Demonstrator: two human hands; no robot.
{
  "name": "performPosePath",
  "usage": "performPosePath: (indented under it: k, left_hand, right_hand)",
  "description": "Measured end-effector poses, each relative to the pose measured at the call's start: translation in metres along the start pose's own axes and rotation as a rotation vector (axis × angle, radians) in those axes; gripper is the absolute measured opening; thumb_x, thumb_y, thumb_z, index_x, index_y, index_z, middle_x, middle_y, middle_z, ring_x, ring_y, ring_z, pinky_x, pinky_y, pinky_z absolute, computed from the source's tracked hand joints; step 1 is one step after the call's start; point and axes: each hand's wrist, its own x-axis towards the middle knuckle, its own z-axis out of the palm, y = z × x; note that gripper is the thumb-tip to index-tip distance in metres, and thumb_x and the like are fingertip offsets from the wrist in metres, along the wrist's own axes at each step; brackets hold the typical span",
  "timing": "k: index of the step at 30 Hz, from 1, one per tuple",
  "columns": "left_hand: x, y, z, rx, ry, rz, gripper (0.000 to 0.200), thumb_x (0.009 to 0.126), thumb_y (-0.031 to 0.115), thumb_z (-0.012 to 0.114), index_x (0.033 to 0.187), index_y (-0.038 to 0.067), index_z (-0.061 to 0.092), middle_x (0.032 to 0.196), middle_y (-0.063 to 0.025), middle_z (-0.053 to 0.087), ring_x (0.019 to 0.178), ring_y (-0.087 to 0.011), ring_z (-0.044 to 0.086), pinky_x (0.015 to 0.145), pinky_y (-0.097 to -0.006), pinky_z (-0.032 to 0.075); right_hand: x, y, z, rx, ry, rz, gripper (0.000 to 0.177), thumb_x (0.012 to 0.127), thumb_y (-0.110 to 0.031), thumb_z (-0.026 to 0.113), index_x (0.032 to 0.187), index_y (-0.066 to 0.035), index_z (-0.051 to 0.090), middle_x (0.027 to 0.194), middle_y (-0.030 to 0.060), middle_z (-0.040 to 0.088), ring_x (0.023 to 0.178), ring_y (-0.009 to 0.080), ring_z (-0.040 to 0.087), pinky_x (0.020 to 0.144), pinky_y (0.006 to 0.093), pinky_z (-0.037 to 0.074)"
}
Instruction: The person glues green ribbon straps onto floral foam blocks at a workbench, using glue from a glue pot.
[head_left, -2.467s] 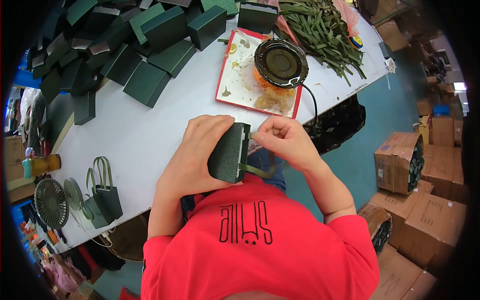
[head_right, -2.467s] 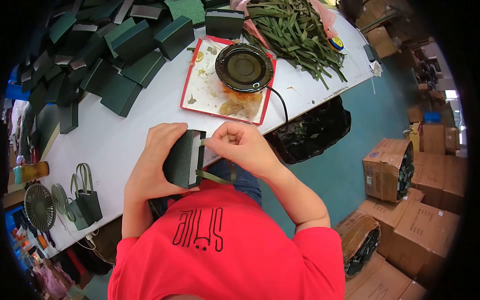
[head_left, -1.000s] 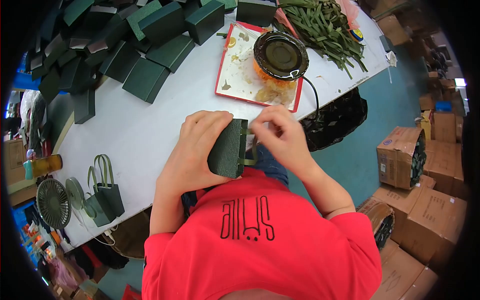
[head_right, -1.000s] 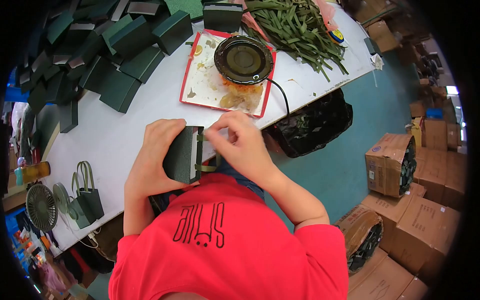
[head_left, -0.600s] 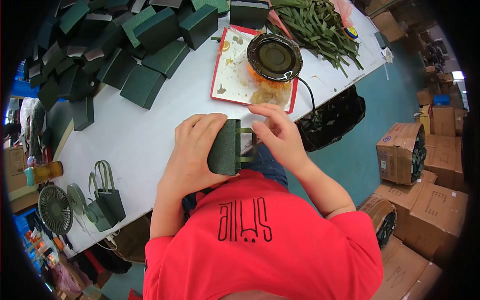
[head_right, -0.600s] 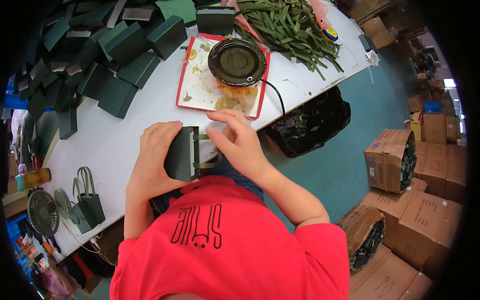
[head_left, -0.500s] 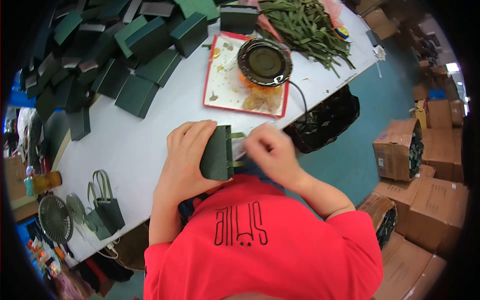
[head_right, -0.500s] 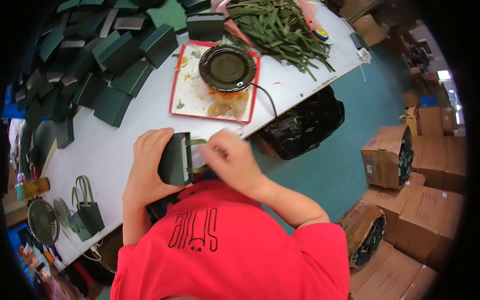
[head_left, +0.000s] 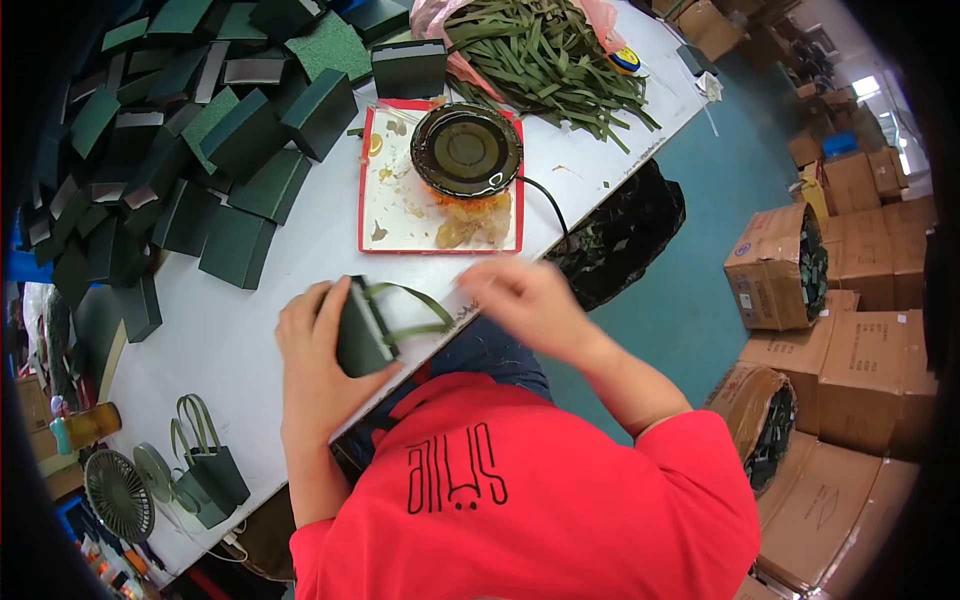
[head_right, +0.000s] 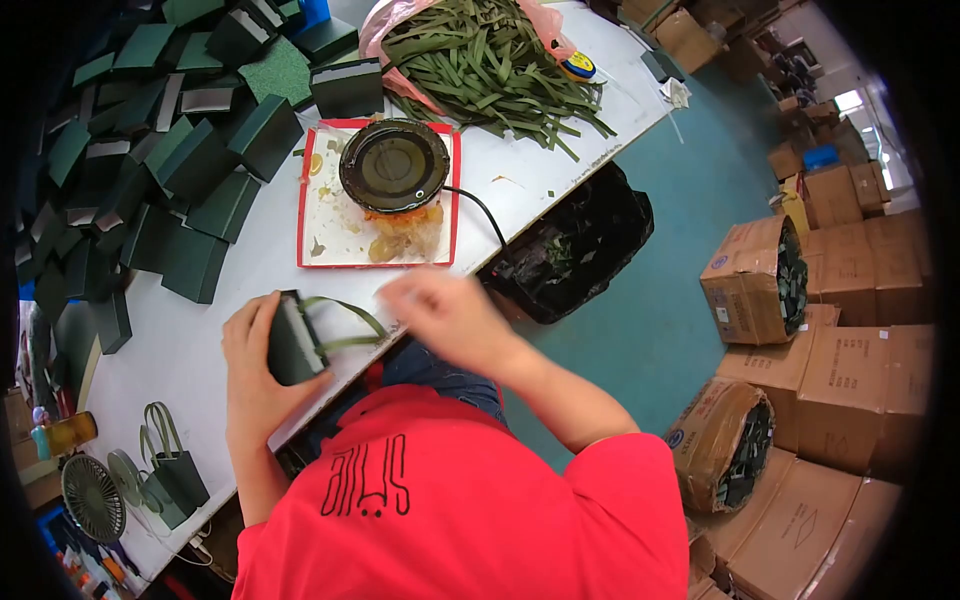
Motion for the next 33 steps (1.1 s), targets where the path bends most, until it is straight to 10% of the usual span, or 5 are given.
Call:
performPosePath:
  k: [6, 14, 19, 26, 33]
  left_hand:
    - [-0.02, -0.037, -0.009, 0.309, 0.057, -0.346, 0.081, 0.07, 0.035, 0.087, 0.142, 0.018, 0.056, 0.132, -0.0183, 0.05, 0.123, -0.0376, 0.048, 0.104, -0.048, 0.041]
    - [-0.04, -0.08, -0.028, -0.142, 0.143, -0.613, 0.03, 0.104, 0.023, 0.057, 0.117, -0.003, 0.065, 0.097, -0.0166, 0.065, 0.094, -0.0281, 0.064, 0.086, -0.036, 0.05]
    - [-0.05, -0.095, -0.03, -0.165, 0.252, -0.51, 0.017, 0.093, 0.014, 0.068, 0.087, 0.0, 0.061, 0.127, -0.0176, 0.062, 0.116, -0.0306, 0.058, 0.102, -0.041, 0.042]
    - [-0.035, -0.06, -0.038, 0.023, 0.283, 0.066, 0.032, 0.07, 0.007, 0.081, 0.065, 0.006, 0.05, 0.156, -0.0185, 0.043, 0.148, -0.0457, 0.03, 0.119, -0.0565, 0.022]
    - [-0.02, -0.021, -0.023, -0.002, -0.072, -0.131, 0.047, 0.059, 0.013, 0.089, 0.1, 0.01, 0.067, 0.156, -0.0207, 0.04, 0.144, -0.045, 0.034, 0.118, -0.054, 0.026]
  right_hand:
    - [0.068, 0.063, -0.103, 0.011, 0.692, 0.0, 0.019, 0.092, -0.014, 0.075, 0.102, 0.003, 0.076, 0.089, 0.0028, 0.074, 0.077, 0.0055, 0.062, 0.07, 0.0204, 0.048]
    - [0.13, 0.085, -0.141, -0.398, 0.729, -0.078, 0.023, 0.096, -0.024, 0.072, 0.094, -0.001, 0.074, 0.07, 0.0038, 0.068, 0.062, 0.0107, 0.058, 0.061, 0.0257, 0.046]
    - [0.155, 0.079, -0.138, -1.04, 0.708, -0.538, 0.022, 0.089, -0.009, 0.07, 0.111, -0.011, 0.071, 0.102, 0.0107, 0.067, 0.09, 0.0295, 0.067, 0.073, 0.0392, 0.054]
    - [0.174, 0.081, -0.131, -0.984, 0.67, -0.416, 0.018, 0.082, -0.008, 0.072, 0.1, -0.011, 0.074, 0.108, 0.0075, 0.064, 0.102, 0.0295, 0.064, 0.079, 0.0432, 0.055]
    - [0.161, 0.071, -0.133, -0.69, 0.759, -0.62, 0.01, 0.09, -0.009, 0.067, 0.099, -0.006, 0.069, 0.114, 0.0086, 0.069, 0.104, 0.0265, 0.064, 0.09, 0.037, 0.052]
